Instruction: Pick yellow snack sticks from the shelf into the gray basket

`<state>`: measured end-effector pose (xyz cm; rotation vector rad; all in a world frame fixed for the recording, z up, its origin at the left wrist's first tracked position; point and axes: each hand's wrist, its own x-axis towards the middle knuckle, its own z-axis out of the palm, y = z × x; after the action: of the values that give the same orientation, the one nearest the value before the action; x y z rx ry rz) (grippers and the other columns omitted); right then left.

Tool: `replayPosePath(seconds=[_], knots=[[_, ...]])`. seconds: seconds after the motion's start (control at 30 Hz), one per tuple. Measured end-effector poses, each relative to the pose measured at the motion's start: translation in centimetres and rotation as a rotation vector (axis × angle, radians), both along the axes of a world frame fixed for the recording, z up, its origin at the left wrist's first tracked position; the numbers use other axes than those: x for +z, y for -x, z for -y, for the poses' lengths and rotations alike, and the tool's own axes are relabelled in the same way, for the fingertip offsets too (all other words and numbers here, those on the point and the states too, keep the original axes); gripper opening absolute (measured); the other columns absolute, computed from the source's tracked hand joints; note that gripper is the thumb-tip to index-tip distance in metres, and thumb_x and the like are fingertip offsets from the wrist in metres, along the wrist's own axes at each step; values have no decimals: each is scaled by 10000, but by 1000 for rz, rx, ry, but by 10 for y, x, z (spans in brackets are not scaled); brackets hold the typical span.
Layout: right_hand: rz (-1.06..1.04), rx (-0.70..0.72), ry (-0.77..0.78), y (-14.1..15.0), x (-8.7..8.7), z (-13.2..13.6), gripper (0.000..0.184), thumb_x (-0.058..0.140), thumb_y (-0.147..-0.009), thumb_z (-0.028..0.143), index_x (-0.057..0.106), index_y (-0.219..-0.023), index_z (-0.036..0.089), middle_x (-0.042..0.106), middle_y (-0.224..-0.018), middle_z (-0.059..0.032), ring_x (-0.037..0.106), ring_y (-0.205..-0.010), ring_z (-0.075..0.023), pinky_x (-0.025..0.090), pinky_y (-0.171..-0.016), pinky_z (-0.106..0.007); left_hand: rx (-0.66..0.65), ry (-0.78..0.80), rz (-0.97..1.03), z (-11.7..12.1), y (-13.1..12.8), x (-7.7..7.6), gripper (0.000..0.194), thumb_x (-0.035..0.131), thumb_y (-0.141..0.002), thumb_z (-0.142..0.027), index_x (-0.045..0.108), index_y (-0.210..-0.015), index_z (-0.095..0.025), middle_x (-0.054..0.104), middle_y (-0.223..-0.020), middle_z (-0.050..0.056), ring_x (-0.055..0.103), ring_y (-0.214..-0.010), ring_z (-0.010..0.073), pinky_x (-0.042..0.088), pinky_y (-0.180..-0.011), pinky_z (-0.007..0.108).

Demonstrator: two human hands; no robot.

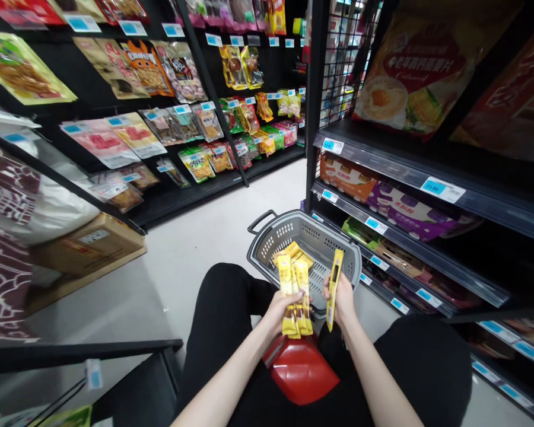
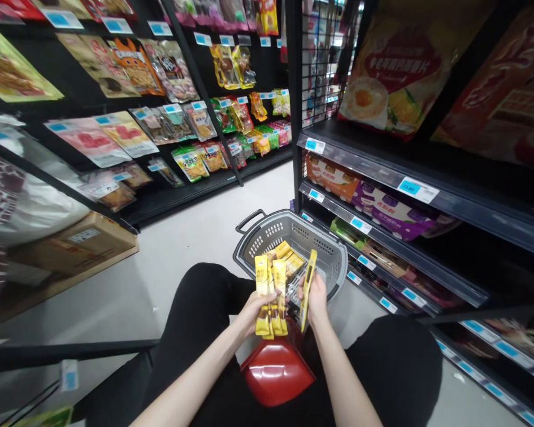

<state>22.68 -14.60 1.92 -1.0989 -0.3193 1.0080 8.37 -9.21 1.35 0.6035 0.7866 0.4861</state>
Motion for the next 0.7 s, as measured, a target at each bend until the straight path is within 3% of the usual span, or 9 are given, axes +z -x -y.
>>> replayPosePath(seconds=[0.1, 0.17, 0.27, 0.4, 0.5, 0.6, 0.7], knots=[[-278, 185, -155, -13, 15, 8, 145, 535, -709, 280, 407, -696, 213, 312, -462, 106, 117, -312, -36, 135, -323, -168, -9, 0, 2, 0, 0, 1, 334, 735, -601, -200, 591, -869, -64, 687, -713, 144, 651, -606, 238, 518, -531, 326], [-344, 252, -224, -18, 22, 15, 131, 517, -726, 234, 396, -682, 213, 235, -431, 118, 38, -319, -37, 95, -321, -166, -21, -2, 2, 1, -1, 1, 326, 729, -608, -201, 586, -867, -63, 686, -710, 147, 650, -602, 234, 518, -527, 320], [-348, 227, -269, -21, 28, 22, 91, 485, -758, 201, 412, -707, 221, 180, -402, 119, 25, -309, -51, 99, -317, -171, -32, -1, -3, 1, -1, 1, 325, 720, -617, -203, 579, -875, -66, 685, -711, 148, 644, -581, 226, 518, -520, 324], [-285, 165, -214, -23, 26, 17, 84, 505, -734, 236, 439, -688, 215, 237, -396, 110, 109, -306, -53, 142, -327, -181, -32, 15, 27, 1, 1, 2, 329, 707, -622, -205, 575, -892, -71, 685, -721, 151, 652, -607, 247, 519, -530, 339], [-91, 77, -36, -24, 13, 8, 114, 522, -691, 313, 498, -718, 205, 380, -440, 82, 298, -341, -72, 257, -371, -199, -20, 45, 60, 0, 3, 4, 299, 698, -614, -200, 566, -860, -91, 685, -731, 143, 658, -620, 257, 520, -557, 356], [292, -50, 201, -24, -2, 2, 151, 532, -625, 315, 529, -707, 188, 534, -548, 26, 487, -487, -126, 380, -487, -241, -3, 82, 95, -1, 3, 5, 286, 689, -614, -187, 562, -855, -101, 686, -761, 139, 664, -653, 260, 526, -608, 379], [596, -27, 341, -16, -7, 3, 188, 548, -624, 312, 555, -759, 180, 607, -629, -11, 564, -580, -169, 427, -574, -277, 12, 103, 106, -1, 3, 3, 287, 683, -619, -169, 574, -875, -98, 687, -795, 134, 666, -682, 256, 529, -658, 399]])
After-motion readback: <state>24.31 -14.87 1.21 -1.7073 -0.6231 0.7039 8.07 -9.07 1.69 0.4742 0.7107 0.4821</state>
